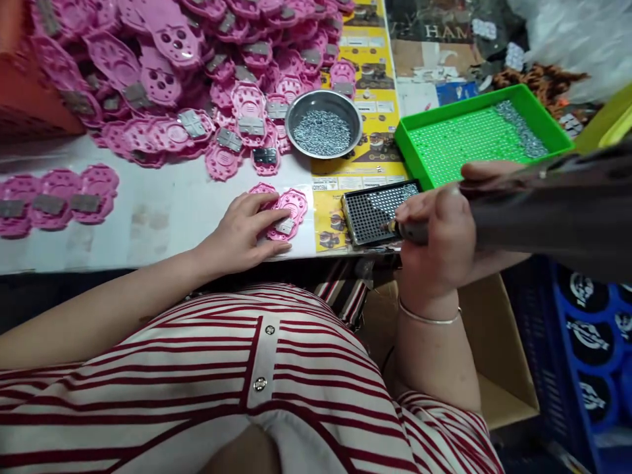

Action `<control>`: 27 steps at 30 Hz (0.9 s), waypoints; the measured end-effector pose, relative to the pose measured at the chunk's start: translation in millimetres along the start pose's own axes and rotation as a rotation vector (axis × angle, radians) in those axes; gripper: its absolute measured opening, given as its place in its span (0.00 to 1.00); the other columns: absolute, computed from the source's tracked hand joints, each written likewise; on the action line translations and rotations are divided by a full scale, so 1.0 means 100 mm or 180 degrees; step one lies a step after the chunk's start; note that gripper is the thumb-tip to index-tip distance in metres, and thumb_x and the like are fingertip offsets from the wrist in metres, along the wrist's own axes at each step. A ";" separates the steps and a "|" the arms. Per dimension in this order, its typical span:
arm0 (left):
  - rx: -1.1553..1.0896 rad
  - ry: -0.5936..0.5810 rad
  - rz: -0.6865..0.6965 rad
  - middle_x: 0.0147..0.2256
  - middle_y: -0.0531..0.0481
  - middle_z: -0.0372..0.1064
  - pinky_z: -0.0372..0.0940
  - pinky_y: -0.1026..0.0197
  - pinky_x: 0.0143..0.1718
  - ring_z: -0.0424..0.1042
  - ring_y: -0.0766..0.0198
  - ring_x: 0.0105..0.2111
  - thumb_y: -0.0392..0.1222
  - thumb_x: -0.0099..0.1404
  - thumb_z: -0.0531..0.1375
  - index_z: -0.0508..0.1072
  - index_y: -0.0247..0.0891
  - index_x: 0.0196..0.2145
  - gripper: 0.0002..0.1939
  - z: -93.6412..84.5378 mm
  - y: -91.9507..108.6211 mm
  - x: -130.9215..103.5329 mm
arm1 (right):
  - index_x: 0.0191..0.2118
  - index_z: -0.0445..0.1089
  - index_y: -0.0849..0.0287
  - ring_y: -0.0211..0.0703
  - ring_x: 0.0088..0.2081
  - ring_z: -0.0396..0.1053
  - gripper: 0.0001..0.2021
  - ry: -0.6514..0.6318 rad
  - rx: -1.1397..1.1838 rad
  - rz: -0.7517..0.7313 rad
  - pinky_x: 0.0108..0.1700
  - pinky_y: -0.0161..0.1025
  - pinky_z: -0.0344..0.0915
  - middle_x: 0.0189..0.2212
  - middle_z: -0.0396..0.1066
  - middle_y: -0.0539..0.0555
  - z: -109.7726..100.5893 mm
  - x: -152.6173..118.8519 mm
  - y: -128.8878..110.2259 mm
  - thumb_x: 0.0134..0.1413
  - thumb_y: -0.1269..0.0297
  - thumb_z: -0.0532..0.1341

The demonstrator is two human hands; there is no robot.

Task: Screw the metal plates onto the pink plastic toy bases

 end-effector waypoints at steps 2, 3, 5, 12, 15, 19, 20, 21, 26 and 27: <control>0.0061 -0.0053 -0.0037 0.58 0.36 0.64 0.56 0.42 0.61 0.63 0.45 0.57 0.53 0.61 0.65 0.73 0.35 0.55 0.28 0.08 0.10 0.10 | 0.37 0.66 0.53 0.35 0.17 0.60 0.06 0.0094 0.0129 -0.0252 0.22 0.40 0.63 0.20 0.63 0.42 0.02 0.02 -0.03 0.52 0.67 0.61; 0.0107 -0.0074 -0.0055 0.58 0.36 0.64 0.56 0.42 0.62 0.63 0.45 0.58 0.53 0.61 0.65 0.73 0.36 0.55 0.29 0.12 0.15 0.14 | 0.37 0.67 0.54 0.33 0.17 0.60 0.06 0.0100 0.0181 -0.0356 0.21 0.39 0.62 0.22 0.65 0.44 0.04 0.03 -0.03 0.52 0.69 0.60; 0.0218 -0.0102 -0.0075 0.57 0.37 0.65 0.57 0.43 0.61 0.63 0.45 0.57 0.54 0.61 0.66 0.72 0.37 0.56 0.30 0.17 0.23 0.20 | 0.37 0.68 0.57 0.31 0.18 0.63 0.05 0.0075 0.0202 -0.0445 0.22 0.38 0.63 0.30 0.68 0.48 0.06 0.04 0.00 0.52 0.69 0.60; 0.0353 -0.0011 -0.0021 0.57 0.37 0.66 0.58 0.45 0.59 0.64 0.45 0.56 0.61 0.62 0.64 0.68 0.36 0.59 0.35 0.20 0.31 0.23 | 0.41 0.69 0.55 0.28 0.20 0.65 0.08 -0.0186 0.0041 -0.0529 0.24 0.32 0.62 0.24 0.61 0.41 0.12 0.10 0.18 0.57 0.60 0.62; 0.0322 0.0026 -0.0002 0.57 0.37 0.65 0.57 0.45 0.60 0.63 0.46 0.56 0.63 0.63 0.61 0.67 0.36 0.59 0.36 0.20 0.29 0.22 | 0.41 0.70 0.54 0.27 0.19 0.65 0.09 -0.0205 0.0107 -0.0573 0.23 0.31 0.62 0.23 0.61 0.40 0.12 0.11 0.23 0.57 0.58 0.63; 0.0291 0.0061 0.0003 0.57 0.37 0.65 0.56 0.45 0.60 0.63 0.47 0.56 0.67 0.65 0.57 0.66 0.36 0.60 0.37 0.20 0.29 0.21 | 0.40 0.71 0.53 0.29 0.19 0.65 0.08 -0.0187 0.0114 -0.0514 0.21 0.33 0.61 0.20 0.59 0.40 0.11 0.11 0.25 0.56 0.57 0.64; 0.0284 0.0064 -0.0004 0.57 0.37 0.65 0.56 0.45 0.60 0.63 0.46 0.56 0.68 0.64 0.57 0.66 0.36 0.60 0.38 0.20 0.29 0.20 | 0.40 0.71 0.53 0.30 0.19 0.65 0.09 -0.0205 0.0109 -0.0476 0.22 0.33 0.62 0.20 0.59 0.40 0.11 0.11 0.24 0.56 0.57 0.64; 0.0279 0.0074 -0.0017 0.57 0.37 0.64 0.55 0.44 0.61 0.63 0.46 0.56 0.69 0.64 0.57 0.66 0.36 0.60 0.39 0.19 0.28 0.19 | 0.40 0.70 0.53 0.30 0.19 0.66 0.09 -0.0222 0.0121 -0.0449 0.22 0.33 0.63 0.20 0.59 0.41 0.12 0.11 0.23 0.56 0.58 0.64; 0.0139 0.0362 -0.0015 0.62 0.38 0.59 0.47 0.42 0.65 0.56 0.44 0.62 0.67 0.62 0.61 0.65 0.42 0.62 0.38 0.06 0.31 0.16 | 0.36 0.69 0.55 0.32 0.17 0.62 0.02 -0.0096 0.0406 -0.0586 0.21 0.35 0.66 0.18 0.59 0.41 0.11 0.11 0.04 0.56 0.66 0.62; 0.0082 0.0416 0.0015 0.63 0.39 0.59 0.47 0.42 0.65 0.56 0.44 0.63 0.65 0.63 0.61 0.66 0.44 0.61 0.35 0.03 0.32 0.18 | 0.34 0.69 0.54 0.31 0.17 0.62 0.01 -0.0097 0.0501 -0.0557 0.20 0.35 0.66 0.17 0.60 0.41 0.11 0.11 0.00 0.55 0.67 0.62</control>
Point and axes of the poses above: each hand's wrist, its own x-axis towards the middle knuckle, its own z-axis out of the palm, y = z × x, the point moved 8 cm from there along x, towards the middle knuckle
